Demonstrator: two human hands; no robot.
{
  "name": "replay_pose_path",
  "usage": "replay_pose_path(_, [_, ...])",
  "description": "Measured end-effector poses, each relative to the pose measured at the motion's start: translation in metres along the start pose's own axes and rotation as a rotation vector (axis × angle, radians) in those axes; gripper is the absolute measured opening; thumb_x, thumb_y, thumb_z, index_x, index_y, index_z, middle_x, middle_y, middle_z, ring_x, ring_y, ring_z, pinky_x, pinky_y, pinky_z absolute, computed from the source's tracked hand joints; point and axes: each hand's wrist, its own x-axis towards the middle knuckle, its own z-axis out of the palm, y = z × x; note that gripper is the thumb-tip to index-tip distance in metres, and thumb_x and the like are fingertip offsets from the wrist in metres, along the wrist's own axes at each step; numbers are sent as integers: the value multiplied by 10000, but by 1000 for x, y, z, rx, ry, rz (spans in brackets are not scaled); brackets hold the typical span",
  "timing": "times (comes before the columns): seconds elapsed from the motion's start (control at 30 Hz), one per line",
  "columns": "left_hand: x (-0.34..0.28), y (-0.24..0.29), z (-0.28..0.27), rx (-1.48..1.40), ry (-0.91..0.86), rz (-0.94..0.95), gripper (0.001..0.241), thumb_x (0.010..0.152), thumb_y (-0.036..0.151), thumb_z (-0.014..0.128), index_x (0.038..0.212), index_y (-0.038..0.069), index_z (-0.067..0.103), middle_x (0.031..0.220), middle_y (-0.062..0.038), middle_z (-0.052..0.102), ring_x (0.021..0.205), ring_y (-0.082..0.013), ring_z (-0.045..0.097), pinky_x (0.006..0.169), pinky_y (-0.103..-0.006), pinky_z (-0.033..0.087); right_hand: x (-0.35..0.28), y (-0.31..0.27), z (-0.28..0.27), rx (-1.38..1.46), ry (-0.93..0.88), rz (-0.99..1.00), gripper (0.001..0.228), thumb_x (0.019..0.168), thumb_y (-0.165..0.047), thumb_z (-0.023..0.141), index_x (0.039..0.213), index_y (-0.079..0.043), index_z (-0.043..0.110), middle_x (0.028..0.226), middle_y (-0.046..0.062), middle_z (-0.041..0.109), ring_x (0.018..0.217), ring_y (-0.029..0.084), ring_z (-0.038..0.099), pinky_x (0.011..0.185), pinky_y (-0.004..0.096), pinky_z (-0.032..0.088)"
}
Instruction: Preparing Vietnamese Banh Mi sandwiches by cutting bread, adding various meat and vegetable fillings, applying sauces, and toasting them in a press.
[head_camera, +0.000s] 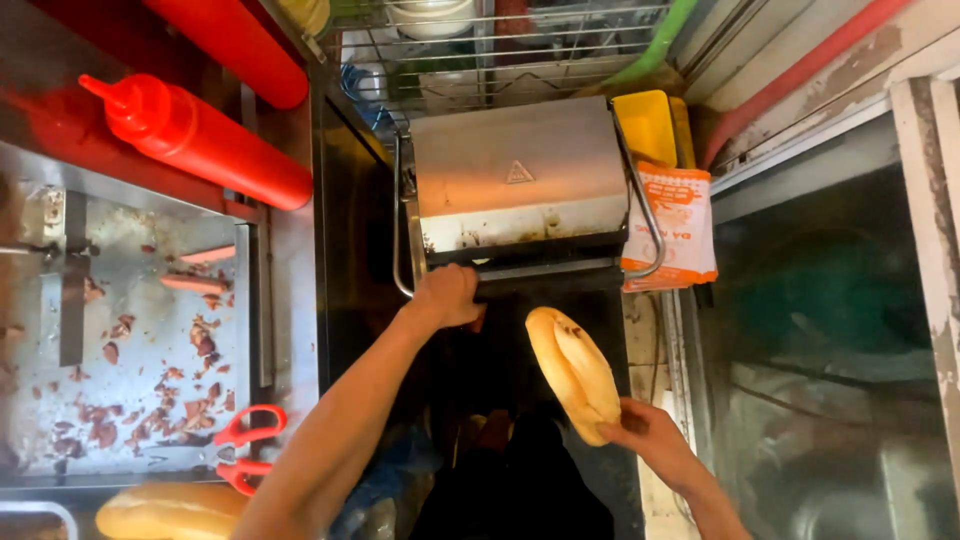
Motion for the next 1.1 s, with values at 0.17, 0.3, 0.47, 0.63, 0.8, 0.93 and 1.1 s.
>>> replay_pose_path(0.17, [-28,8,-145,63,89,-74,334,802,337,658,1050,126,728,998,-118,729,984,-319,712,848,-446,610,97,0,38,-39,132,-290,600,759,-125,881,1298,61,694,1153,220,733,1024,293,694,915,390,558])
replay_pose_path(0.3, [-4,-11,-202,72,371,-140,365,689,391,667,993,227,787,907,-93,767,943,-369,753,790,-494,617,220,-37,78,76,344,-580,680,718,-245,984,1271,25,696,1108,251,714,985,326,724,856,414,601])
replay_pose_path(0.47, [10,-21,-214,39,413,-124,340,678,386,655,944,222,786,857,-125,746,904,-425,742,759,-525,608,312,-81,91,104,404,-646,561,774,-267,975,1210,-19,725,1051,223,732,970,319,734,822,427,622])
replay_pose_path(0.63, [-13,-6,-218,17,339,-114,363,712,371,631,973,175,791,908,-164,757,948,-445,733,807,-539,603,295,-88,98,191,523,-640,462,704,-245,1019,1070,-69,798,944,153,771,893,256,759,788,369,631])
replay_pose_path(0.8, [-14,-2,-163,10,235,-114,404,708,366,651,1038,174,784,958,-159,764,984,-397,741,851,-520,612,340,-89,96,188,553,-650,460,748,-312,1008,1061,-49,796,979,161,770,960,257,747,859,411,609])
replay_pose_path(0.93, [-28,15,-97,-14,95,-108,412,791,323,547,1066,115,773,985,-159,775,1005,-363,747,861,-507,610,463,-1,39,-1068,1023,-1287,108,817,-257,792,726,-199,793,603,-11,705,642,178,750,567,281,593])
replay_pose_path(1.1, [-13,17,-4,-98,-11,-170,333,807,249,608,996,36,778,931,-166,778,929,-385,759,783,-498,620,323,54,59,-410,663,-305,207,803,-374,794,923,-207,813,714,23,757,774,232,764,699,409,593])
